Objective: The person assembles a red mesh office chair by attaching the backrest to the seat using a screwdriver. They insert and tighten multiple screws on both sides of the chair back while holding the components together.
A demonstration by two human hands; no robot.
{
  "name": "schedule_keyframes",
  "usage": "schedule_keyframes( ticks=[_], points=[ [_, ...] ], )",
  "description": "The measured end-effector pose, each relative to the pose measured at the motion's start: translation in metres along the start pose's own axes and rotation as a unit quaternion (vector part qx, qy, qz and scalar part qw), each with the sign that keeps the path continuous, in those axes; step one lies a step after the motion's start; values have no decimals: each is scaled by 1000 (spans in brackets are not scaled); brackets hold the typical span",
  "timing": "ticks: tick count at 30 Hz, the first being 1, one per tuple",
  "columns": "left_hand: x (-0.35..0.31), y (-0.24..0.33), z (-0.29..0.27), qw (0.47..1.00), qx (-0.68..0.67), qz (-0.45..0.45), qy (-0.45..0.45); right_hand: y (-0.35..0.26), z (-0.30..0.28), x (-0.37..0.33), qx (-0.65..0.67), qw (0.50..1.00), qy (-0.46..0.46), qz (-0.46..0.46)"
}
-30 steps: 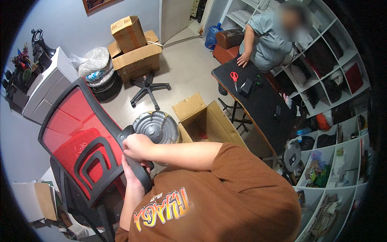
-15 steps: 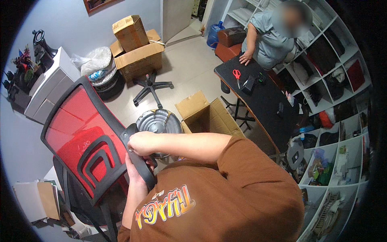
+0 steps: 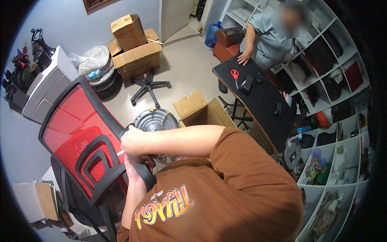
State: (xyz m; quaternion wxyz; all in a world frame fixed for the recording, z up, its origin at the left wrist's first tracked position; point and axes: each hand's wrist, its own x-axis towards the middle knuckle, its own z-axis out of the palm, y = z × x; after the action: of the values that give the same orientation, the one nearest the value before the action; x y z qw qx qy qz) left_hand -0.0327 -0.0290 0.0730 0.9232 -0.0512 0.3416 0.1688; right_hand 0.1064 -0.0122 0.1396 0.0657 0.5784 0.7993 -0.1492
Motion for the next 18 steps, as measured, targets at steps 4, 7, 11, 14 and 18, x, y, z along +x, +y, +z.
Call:
schedule_keyframes(
  ticks=[4,7,11,14,18],
  points=[
    [3,0,-2,1000,12,6,-1,4,-1,1,81,993,-24,79],
    [3,1,-3,1000,-1,-3,-6,20,3,-2,188,980,-7,60],
    [1,1,-5,1000,-13,-16,-14,26,14,-2,223,957,160,100],
    [1,0,-2,999,-29,-28,-22,40,27,5,225,946,225,-67],
    [0,-1,-4,999,-18,-7,-35,49,35,11,276,927,207,-145]
  ],
)
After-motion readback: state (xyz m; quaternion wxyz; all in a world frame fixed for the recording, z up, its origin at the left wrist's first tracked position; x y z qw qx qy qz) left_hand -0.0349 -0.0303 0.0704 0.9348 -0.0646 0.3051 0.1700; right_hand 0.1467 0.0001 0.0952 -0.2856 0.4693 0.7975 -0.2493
